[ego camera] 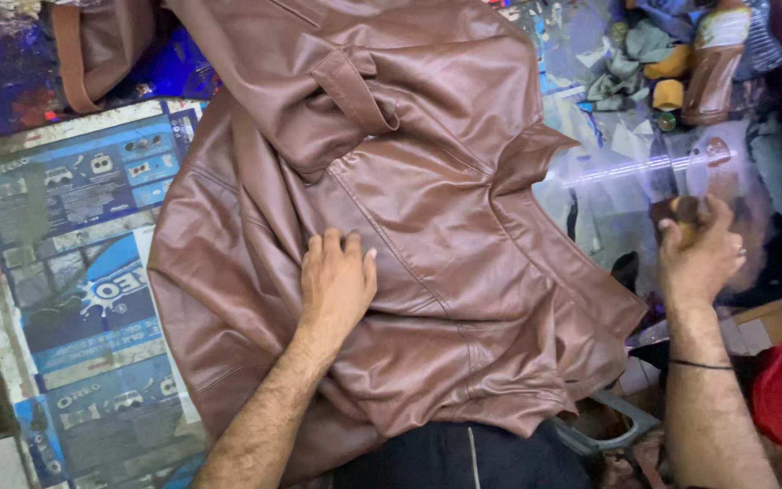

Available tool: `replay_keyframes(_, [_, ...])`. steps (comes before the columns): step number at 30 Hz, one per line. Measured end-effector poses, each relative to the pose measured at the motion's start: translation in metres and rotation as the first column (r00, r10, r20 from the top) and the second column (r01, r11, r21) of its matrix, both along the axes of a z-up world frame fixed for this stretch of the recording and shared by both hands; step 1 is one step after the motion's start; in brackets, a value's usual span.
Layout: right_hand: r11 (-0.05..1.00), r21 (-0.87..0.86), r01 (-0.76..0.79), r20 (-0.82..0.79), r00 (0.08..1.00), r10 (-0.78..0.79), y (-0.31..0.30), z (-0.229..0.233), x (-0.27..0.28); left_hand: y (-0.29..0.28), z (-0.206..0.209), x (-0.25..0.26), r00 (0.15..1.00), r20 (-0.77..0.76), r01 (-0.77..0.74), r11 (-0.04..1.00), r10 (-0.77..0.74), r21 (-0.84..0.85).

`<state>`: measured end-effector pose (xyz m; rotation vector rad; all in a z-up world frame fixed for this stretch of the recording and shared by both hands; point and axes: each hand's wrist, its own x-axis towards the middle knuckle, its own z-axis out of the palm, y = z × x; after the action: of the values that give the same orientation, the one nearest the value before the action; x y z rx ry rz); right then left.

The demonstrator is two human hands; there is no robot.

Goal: The person wipes the surface of a brown leather jacket with a small sponge, moving across the front panels, collar, and sleeves. The person repositions the jacket several times to access different areas and continues wiping until the end of the clip.

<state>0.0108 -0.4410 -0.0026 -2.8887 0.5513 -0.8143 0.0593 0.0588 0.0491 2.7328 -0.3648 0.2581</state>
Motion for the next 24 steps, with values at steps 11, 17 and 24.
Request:
replay_keyframes(11, [0.641,0.636,-0.43,0.303,0.903,0.305,0.092,-0.013,0.063,-0.029,-0.015,-0.011,0.968,-0.179,-0.147,0.977,0.173,0.152])
replay_keyframes(17, [0.738,0.604,-0.3,0.154,0.953,0.26,0.101,0.01,0.148,-0.023,-0.022,0.003,0.941,-0.23,-0.227,0.967,0.248,0.114])
replay_keyframes(24, [0.591,0.804,-0.059,-0.087,0.972,0.216,0.104,0.036,0.186,-0.01,-0.037,0.021,0.955,-0.16,-0.25,0.968,0.25,0.018])
